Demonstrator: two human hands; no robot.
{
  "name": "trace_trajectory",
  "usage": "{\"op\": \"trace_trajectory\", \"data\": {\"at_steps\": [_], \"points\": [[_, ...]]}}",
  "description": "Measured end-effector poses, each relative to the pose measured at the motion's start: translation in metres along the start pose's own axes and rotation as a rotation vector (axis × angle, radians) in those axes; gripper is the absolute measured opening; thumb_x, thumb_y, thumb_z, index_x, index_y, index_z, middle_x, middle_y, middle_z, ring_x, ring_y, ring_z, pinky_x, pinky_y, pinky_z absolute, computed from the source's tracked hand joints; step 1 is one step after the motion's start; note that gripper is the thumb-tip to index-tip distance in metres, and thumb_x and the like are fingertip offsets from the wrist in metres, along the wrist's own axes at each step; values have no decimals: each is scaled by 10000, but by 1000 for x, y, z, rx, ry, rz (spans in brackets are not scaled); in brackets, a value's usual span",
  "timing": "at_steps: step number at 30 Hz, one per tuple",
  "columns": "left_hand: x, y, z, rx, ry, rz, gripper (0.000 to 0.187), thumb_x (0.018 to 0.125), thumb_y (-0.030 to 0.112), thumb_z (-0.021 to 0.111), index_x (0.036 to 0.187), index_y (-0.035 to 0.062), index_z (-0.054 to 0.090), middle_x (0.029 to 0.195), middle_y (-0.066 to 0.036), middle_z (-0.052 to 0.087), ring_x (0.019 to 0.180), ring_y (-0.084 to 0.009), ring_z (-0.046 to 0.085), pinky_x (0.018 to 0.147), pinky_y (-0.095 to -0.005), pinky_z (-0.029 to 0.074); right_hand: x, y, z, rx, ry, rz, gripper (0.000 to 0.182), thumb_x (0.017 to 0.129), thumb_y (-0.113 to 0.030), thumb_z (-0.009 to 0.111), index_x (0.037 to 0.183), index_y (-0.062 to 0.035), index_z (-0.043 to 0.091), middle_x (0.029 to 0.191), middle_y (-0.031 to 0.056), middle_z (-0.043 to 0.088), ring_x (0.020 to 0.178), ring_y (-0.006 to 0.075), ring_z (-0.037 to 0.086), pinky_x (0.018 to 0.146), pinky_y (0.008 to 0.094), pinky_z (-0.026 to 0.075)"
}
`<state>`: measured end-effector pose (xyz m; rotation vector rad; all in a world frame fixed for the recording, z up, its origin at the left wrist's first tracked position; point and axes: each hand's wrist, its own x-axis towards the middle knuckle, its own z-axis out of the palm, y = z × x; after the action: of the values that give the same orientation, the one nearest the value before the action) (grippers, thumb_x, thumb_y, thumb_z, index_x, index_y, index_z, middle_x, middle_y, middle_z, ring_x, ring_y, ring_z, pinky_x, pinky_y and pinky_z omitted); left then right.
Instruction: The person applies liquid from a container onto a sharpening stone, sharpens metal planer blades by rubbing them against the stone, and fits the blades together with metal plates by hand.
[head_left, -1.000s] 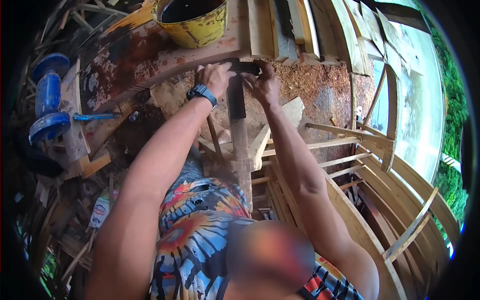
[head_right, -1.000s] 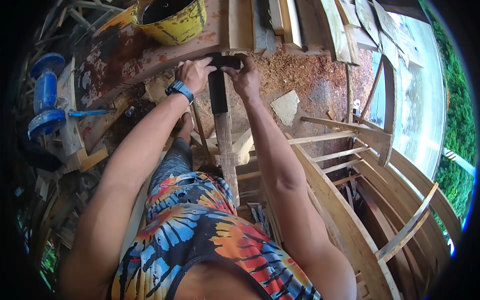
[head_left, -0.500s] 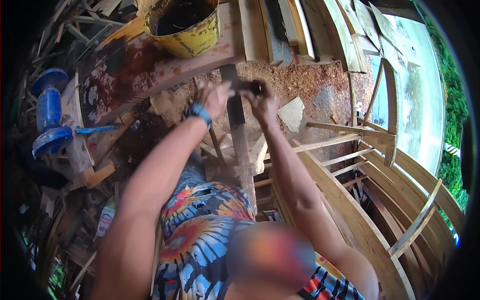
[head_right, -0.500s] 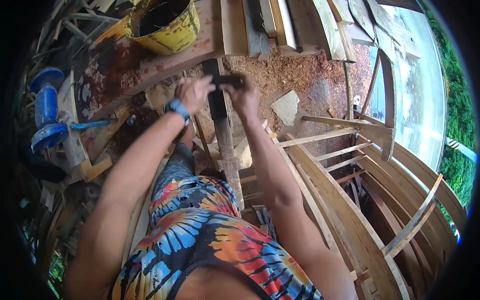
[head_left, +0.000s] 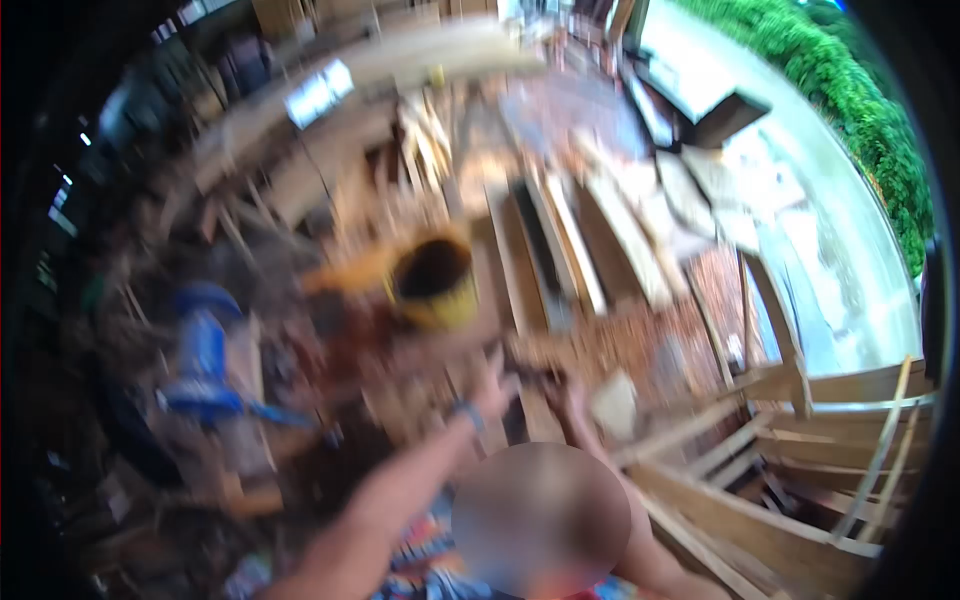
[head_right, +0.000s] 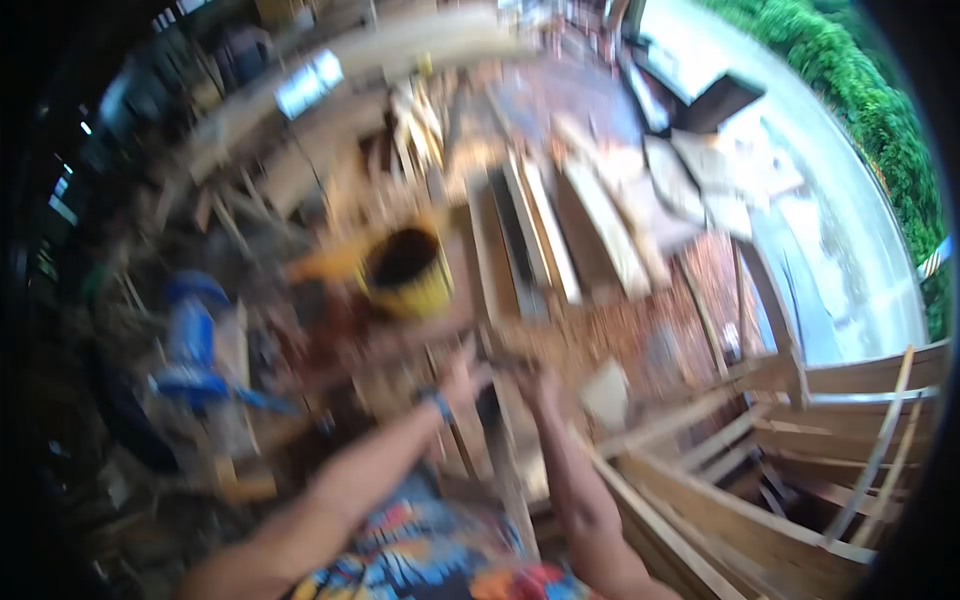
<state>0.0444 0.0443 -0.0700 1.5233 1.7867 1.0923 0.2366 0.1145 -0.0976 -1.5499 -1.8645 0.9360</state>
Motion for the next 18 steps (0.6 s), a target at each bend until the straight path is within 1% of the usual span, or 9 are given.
{"op": "trace_trajectory", "data": {"at_steps": [2,3,5,7,8,11,12,15,18], "points": [[-22,7,-10,-477,-79,-230,845,934,128,707,1580,-74,202,1505,-212,504,1341,-267,543,1114,-392,447,-47,-26,-30,306,53,40,391,784,-230,897,1089,-47,733,971,119,755,881,207,699,788,354,555],[-31,38,-34,-134,-127,-393,802,957,205,717,1554,-83,266,1465,-202,543,1292,-250,586,1060,-353,492,-69,-54,-54,421,62,5,421,749,-205,923,1084,-41,728,938,111,750,842,180,683,760,331,553],[-42,34,-54,-329,-304,-562,681,967,324,718,1472,-37,439,1368,-171,613,1228,-248,625,1007,-358,533,-97,-74,-67,213,92,8,451,713,-203,943,1075,-42,728,920,91,751,813,165,679,741,329,554],[-52,64,-72,-713,-360,-902,556,983,358,693,1380,4,531,1286,-146,653,1159,-248,656,984,-383,550,-125,-90,-73,268,143,-116,453,688,-181,954,1056,-44,727,923,75,754,816,160,686,745,321,556],[-53,73,-80,-912,-387,-1075,501,991,375,681,1333,24,576,1245,-134,673,1124,-248,672,973,-396,559,-135,-101,-74,371,93,-42,455,674,-154,956,1053,-51,726,936,63,757,844,170,707,775,318,562],[-60,64,-102,-1017,-624,-965,375,1013,357,646,1245,64,619,1164,-103,698,1031,-236,699,935,-412,579,-162,-127,-75,311,137,-88,449,683,-107,939,1069,-45,717,1015,83,763,962,181,722,853,324,565],[-62,71,-111,-990,-664,-908,322,1032,294,617,1242,50,624,1120,-90,705,1006,-233,709,920,-406,583,-165,-139,-77,327,186,-138,461,683,-95,938,1081,-35,712,1045,107,756,971,193,723,859,324,568],[-60,57,-124,-1041,-723,-870,274,1034,241,609,1228,47,626,1097,-79,701,1008,-228,709,915,-404,587,-181,-161,-73,417,259,-235,494,686,-56,929,1123,-6,704,1185,191,719,1065,260,723,912,336,574],[-53,66,-143,-1046,-733,-860,243,1020,194,633,1202,34,628,1083,-91,700,1006,-230,705,911,-405,595,-184,-196,-76,337,266,-234,486,687,-40,900,1133,-16,707,1215,200,710,1120,306,710,932,374,575]]}}
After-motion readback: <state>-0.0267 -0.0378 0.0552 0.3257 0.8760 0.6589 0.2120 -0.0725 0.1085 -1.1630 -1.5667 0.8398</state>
